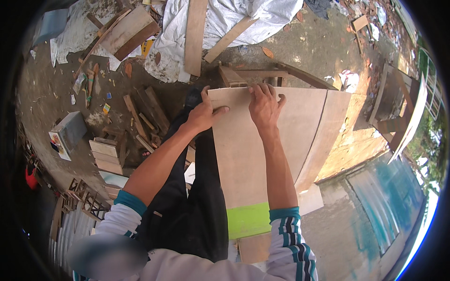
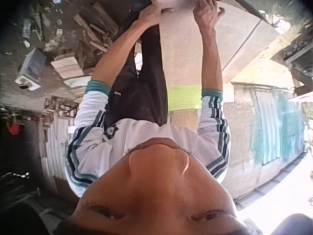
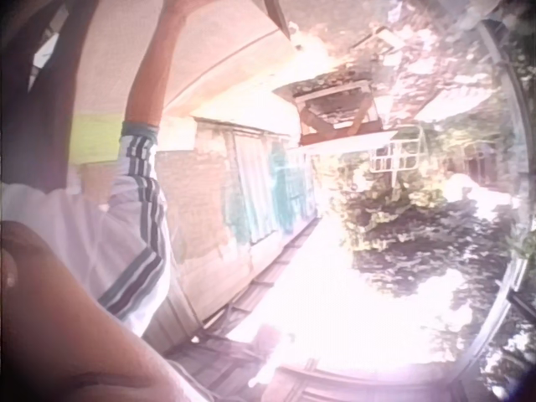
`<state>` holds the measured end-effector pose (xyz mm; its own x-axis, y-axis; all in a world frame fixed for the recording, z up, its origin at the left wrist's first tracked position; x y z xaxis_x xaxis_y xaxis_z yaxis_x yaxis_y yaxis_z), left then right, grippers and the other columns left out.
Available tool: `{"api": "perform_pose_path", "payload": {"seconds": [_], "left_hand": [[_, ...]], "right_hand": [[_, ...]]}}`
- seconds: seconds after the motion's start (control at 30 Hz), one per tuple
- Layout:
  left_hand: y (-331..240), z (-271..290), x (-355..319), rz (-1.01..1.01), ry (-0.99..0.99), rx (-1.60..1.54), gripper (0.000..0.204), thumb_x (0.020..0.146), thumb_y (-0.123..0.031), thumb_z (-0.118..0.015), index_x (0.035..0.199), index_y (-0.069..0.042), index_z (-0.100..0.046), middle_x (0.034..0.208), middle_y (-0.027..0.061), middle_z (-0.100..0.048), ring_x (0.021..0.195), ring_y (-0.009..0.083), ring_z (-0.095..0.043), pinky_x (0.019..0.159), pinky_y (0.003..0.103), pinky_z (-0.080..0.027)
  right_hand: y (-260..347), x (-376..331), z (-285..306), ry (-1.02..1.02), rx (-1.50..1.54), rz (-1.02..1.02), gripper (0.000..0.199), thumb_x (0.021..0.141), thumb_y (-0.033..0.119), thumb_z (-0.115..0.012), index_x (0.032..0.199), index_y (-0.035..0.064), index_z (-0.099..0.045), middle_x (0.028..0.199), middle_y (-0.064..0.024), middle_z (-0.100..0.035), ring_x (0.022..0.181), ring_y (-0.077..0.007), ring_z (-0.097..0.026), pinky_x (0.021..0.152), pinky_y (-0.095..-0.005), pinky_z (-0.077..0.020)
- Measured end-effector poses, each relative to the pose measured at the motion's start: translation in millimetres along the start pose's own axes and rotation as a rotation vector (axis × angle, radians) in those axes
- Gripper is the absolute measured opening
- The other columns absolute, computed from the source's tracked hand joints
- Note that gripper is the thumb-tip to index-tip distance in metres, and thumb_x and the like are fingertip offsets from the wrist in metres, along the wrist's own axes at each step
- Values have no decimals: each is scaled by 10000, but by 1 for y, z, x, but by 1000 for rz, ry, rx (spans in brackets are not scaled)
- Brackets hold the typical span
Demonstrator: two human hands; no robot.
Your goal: The person sands a large rectangular wooden board using a sanding block. They move the block across the surface in back-and-forth motions, occasionally repositioning the board and adjusting their grip to cover different areas.
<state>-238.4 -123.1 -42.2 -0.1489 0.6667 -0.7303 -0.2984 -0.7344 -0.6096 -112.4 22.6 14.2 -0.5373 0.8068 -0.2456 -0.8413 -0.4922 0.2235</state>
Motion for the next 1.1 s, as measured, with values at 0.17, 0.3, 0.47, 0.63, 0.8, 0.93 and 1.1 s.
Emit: {"api": "perform_pose_path", "payload": {"seconds": [0.17, 0.3, 0.47, 0.63, 0.8, 0.93, 1.1], "left_hand": [[34, -27, 24, -289, -67, 240, 877, 958, -354, -623, 1506, 68, -83, 1000, 277, -716, 909, 410, -722, 727, 497, -567], [-1, -6, 7, 28, 115, 36, 861, 967, -377, -622, 1506, 53, -107, 1095, 308, -682, 1005, 449, -689, 821, 498, -548], [-4, -2, 3, -13, 36, 28, 935, 966, -412, -645, 1515, 48, -45, 1166, 340, -657, 1055, 467, -674, 819, 479, -554], [-8, -1, 10, 60, 130, 118, 981, 941, -399, -675, 1518, 70, -35, 1123, 334, -670, 1031, 451, -687, 803, 485, -557], [-9, 5, 9, 38, 87, 87, 1108, 929, -597, -647, 1528, 71, 4, 1219, 342, -636, 1139, 439, -655, 918, 491, -526], [-5, 0, 7, -33, -24, 175, 1118, 917, -636, -635, 1515, 82, -20, 1065, 319, -698, 999, 431, -710, 822, 488, -561], [-6, 2, 12, 66, 56, 249, 1184, 901, -684, -621, 1518, 91, 29, 1141, 327, -680, 1066, 425, -694, 873, 490, -550]], "right_hand": [[93, -13, -36, 48, 112, 59, 177, 985, 188, -562, 1100, 163, -695, 1097, -14, -685, 1160, -250, -593, 1003, -567, -344], [56, -12, -25, 65, 103, 258, 175, 967, 172, -568, 1090, 172, -693, 1110, -2, -674, 1147, -231, -596, 1007, -563, -349], [-26, 2, -4, -19, -65, 39, 153, 920, 88, -576, 1007, 154, -683, 1070, -2, -685, 1122, -226, -623, 1006, -660, -323], [67, -18, -35, -33, 108, 224, 143, 944, 204, -597, 1046, 169, -689, 1079, 0, -674, 1164, -210, -592, 1081, -618, -304], [-76, 5, 18, -157, -182, 10, 165, 961, 166, -566, 1062, 191, -694, 1157, 36, -686, 1258, -284, -558, 1118, -725, -194], [-19, -10, -14, -64, -24, 92, 163, 972, 182, -561, 1077, 180, -685, 1174, 12, -695, 1332, -316, -495, 1114, -746, -134], [3, -15, -18, -18, 9, 143, 180, 988, 225, -563, 1115, 185, -684, 1192, 20, -682, 1347, -312, -487, 1121, -749, -137]]}}
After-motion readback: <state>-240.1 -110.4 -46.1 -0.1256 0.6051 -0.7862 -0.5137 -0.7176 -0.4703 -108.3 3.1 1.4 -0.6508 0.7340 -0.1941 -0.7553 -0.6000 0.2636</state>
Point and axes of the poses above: each hand's wrist, its own x-axis towards the middle knuckle, its own z-axis out of the back of the hand, y = z × x, the point moved 4 cm from there along x, towards the middle knuckle
